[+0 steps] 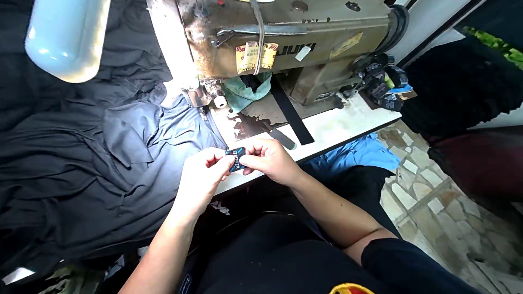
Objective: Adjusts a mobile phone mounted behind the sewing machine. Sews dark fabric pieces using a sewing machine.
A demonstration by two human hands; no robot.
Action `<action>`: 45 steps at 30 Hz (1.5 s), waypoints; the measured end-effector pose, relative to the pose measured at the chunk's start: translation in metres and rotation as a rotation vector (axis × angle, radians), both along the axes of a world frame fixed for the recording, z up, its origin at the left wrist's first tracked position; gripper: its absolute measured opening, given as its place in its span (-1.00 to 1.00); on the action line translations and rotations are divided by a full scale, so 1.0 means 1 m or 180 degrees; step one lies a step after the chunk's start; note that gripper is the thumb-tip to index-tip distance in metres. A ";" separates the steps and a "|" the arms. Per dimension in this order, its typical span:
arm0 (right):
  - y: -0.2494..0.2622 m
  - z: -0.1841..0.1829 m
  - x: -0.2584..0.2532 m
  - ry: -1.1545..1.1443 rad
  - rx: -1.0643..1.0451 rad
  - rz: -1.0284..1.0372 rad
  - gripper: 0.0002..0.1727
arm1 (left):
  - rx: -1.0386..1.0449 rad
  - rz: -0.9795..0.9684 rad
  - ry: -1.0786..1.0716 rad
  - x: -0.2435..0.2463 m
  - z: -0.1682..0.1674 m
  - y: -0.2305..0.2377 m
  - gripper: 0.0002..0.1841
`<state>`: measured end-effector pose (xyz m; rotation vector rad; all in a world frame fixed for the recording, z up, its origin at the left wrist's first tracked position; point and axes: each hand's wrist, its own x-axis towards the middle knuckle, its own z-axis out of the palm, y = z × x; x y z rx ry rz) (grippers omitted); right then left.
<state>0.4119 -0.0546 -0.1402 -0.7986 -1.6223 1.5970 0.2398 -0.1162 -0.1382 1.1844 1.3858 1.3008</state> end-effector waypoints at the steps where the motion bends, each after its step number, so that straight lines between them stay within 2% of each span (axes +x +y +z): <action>1: 0.001 0.000 0.000 0.0003 -0.0002 0.0035 -0.83 | -0.0017 -0.0054 0.0072 -0.002 0.001 0.000 -0.83; 4: 0.008 -0.001 -0.004 -0.0071 0.0050 0.0174 -0.82 | -0.0010 -0.0056 0.0453 -0.009 0.000 0.001 -0.84; 6: 0.023 -0.004 -0.012 -0.0294 0.0055 0.0107 -0.96 | 0.0119 0.0180 0.0752 -0.019 -0.004 0.002 -0.91; 7: 0.032 -0.007 -0.018 -0.0430 -0.0018 -0.0004 -0.90 | 0.0133 0.0383 0.0900 -0.026 -0.006 0.002 -0.93; 10: 0.052 -0.015 -0.038 -0.0518 -0.0743 -0.0135 -0.47 | 0.0069 0.0936 0.1181 -0.046 -0.024 -0.005 -0.82; 11: 0.049 -0.014 -0.044 -0.0447 -0.1006 -0.0068 -0.43 | 0.0086 0.1102 0.1175 -0.052 -0.033 -0.012 -0.81; 13: 0.038 -0.014 -0.053 -0.0403 -0.1268 0.0236 -0.47 | 0.0137 0.1459 0.0909 -0.058 -0.046 -0.029 -0.86; 15: 0.029 -0.016 -0.062 -0.0366 -0.1189 0.0621 -0.34 | 0.0253 0.1705 0.0606 -0.059 -0.048 -0.043 -0.95; 18: 0.016 -0.016 -0.064 -0.0859 -0.0450 0.0882 -0.22 | 0.0481 0.1621 0.0244 -0.055 -0.040 -0.054 -0.90; 20: 0.005 -0.009 -0.057 -0.1245 -0.0140 0.0704 -0.28 | 0.0731 0.1054 0.0604 -0.048 -0.032 -0.060 -0.94; 23: -0.011 -0.016 -0.038 -0.0915 -0.0226 0.0344 -0.43 | 0.1070 0.0119 0.1770 -0.026 -0.032 -0.055 -0.78; 26: -0.013 -0.021 -0.027 -0.0748 -0.0246 0.0390 -0.60 | 0.1047 -0.0099 0.2771 -0.003 -0.048 -0.038 -0.84; 28: -0.001 -0.026 -0.025 -0.0943 0.0310 0.0429 -0.68 | 0.1055 0.0002 0.3104 0.001 -0.058 -0.028 -0.86; 30: 0.018 -0.030 -0.027 -0.1329 0.1384 0.0233 -0.76 | 0.1127 0.0081 0.3210 0.000 -0.060 -0.020 -0.85; 32: 0.042 -0.037 -0.032 -0.1681 0.2377 0.0039 -0.79 | 0.1177 0.0206 0.3011 -0.002 -0.057 -0.016 -0.83; 34: 0.062 -0.044 -0.039 -0.1813 0.3076 0.0204 -0.72 | 0.1142 0.0519 0.2544 -0.003 -0.053 -0.015 -0.79; 37: 0.062 -0.046 -0.042 -0.1635 0.3594 0.0547 -0.78 | 0.0602 0.0652 0.1617 -0.010 -0.038 -0.018 -0.83; 39: 0.052 -0.046 -0.041 -0.1440 0.3757 0.0482 -0.81 | 0.0064 0.0528 0.0891 -0.023 -0.019 -0.014 -0.89; 41: 0.044 -0.052 -0.040 -0.1340 0.3838 0.0302 -0.83 | 0.0001 0.0501 0.0290 -0.034 -0.006 -0.001 -0.86; 42: 0.041 -0.058 -0.039 -0.1346 0.3795 0.0257 -0.84 | 0.0121 0.0520 0.0233 -0.038 -0.005 0.009 -0.87; 44: 0.037 -0.064 -0.038 -0.1466 0.3646 0.0233 -0.82 | 0.0341 0.0757 0.0659 -0.052 -0.011 0.031 -0.92; 45: 0.035 -0.065 -0.038 -0.1520 0.3568 0.0226 -0.81 | 0.0356 0.0963 0.0899 -0.062 -0.020 0.042 -0.88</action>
